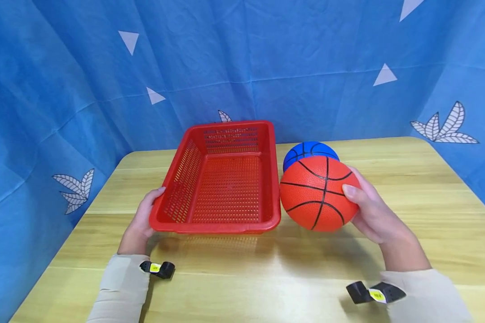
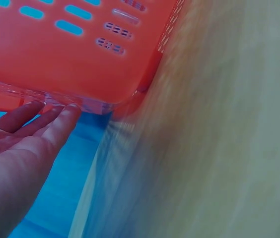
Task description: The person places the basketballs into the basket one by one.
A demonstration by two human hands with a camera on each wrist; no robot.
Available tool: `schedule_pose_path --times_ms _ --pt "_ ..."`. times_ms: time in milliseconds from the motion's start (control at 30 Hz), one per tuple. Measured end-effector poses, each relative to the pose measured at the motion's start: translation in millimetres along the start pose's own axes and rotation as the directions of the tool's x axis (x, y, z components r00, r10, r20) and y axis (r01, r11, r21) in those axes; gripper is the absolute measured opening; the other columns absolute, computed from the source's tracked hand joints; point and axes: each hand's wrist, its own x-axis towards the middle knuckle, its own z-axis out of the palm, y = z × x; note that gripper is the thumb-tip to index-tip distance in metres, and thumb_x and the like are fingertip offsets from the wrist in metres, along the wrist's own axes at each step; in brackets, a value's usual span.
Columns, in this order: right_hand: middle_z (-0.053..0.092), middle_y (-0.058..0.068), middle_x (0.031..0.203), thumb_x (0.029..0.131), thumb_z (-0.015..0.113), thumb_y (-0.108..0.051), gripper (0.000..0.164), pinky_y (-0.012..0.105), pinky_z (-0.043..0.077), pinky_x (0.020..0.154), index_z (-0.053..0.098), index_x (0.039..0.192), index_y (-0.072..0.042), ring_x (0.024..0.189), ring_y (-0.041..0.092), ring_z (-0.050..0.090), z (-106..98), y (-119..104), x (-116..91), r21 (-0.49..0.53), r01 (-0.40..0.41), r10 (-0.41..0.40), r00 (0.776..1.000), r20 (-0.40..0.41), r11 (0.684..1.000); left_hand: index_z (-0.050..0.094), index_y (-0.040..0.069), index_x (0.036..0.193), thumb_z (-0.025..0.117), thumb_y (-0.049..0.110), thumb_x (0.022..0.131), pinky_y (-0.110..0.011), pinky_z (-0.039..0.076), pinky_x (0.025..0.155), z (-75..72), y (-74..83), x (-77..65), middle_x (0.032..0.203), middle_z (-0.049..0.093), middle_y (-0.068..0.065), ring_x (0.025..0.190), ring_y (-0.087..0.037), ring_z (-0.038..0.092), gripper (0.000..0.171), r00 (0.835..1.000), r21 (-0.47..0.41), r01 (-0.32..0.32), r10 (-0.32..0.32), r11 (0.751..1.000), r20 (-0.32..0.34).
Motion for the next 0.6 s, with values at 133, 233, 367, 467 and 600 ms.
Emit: schedule_pose_path --times_ms 133,233,367,467,600 --pt "0.057 0.005 0.121 0.097 0.036 -0.022 0.042 0.034 0.057 0.074 0.033 0.136 -0.009 0.099 0.017 0.062 10 -6 13 -0.015 0.018 -0.019 1.0 -0.016 1.0 0.038 -0.001 0.131 0.03 0.029 0.101 -0.029 0.056 0.077 -0.8 1.0 -0.8 0.102 0.061 -0.003 0.086 -0.013 0.063 0.043 1.0 0.008 0.014 -0.014 1.0 -0.01" --pt "0.057 0.004 0.121 0.095 0.04 -0.022 0.043 0.035 0.058 0.073 0.033 0.136 -0.011 0.098 0.017 0.062 25 -12 25 -0.066 -0.03 0.024 0.996 -0.09 0.997 0.037 -0.001 0.132 0.03 0.03 0.101 -0.029 0.055 0.077 -1.4 1.2 -1.3 0.103 0.061 -0.004 0.087 -0.013 0.063 0.045 1.0 0.014 0.022 -0.022 1.0 -0.011" --pt "0.056 0.006 0.122 0.093 0.044 -0.019 0.045 0.036 0.058 0.072 0.034 0.137 -0.013 0.1 0.019 0.061 45 -15 43 -0.092 -0.058 0.045 0.989 -0.14 0.994 0.035 0.0 0.135 0.031 0.031 0.101 -0.03 0.055 0.08 -1.4 1.7 -1.9 0.107 0.059 -0.005 0.09 -0.014 0.062 0.047 0.999 0.022 0.035 -0.035 0.999 -0.016" --pt "0.054 0.005 0.122 0.092 0.045 -0.016 0.046 0.036 0.058 0.073 0.034 0.137 -0.016 0.102 0.018 0.06 58 -15 53 -0.099 -0.063 0.048 0.988 -0.15 0.993 0.035 0.001 0.136 0.033 0.032 0.1 -0.03 0.055 0.081 -0.9 1.7 -1.8 0.11 0.058 -0.005 0.092 -0.015 0.061 0.047 0.999 0.03 0.042 -0.041 0.999 -0.025" --pt "0.051 0.005 0.124 0.092 0.047 -0.015 0.046 0.034 0.057 0.074 0.034 0.136 -0.018 0.103 0.017 0.059 70 -13 63 -0.133 -0.094 0.07 0.983 -0.171 0.987 0.036 -0.002 0.134 0.032 0.03 0.1 -0.03 0.055 0.08 0.4 1.6 -1.1 0.106 0.06 -0.005 0.089 -0.014 0.062 0.047 1.0 0.03 0.023 -0.023 0.999 -0.014"
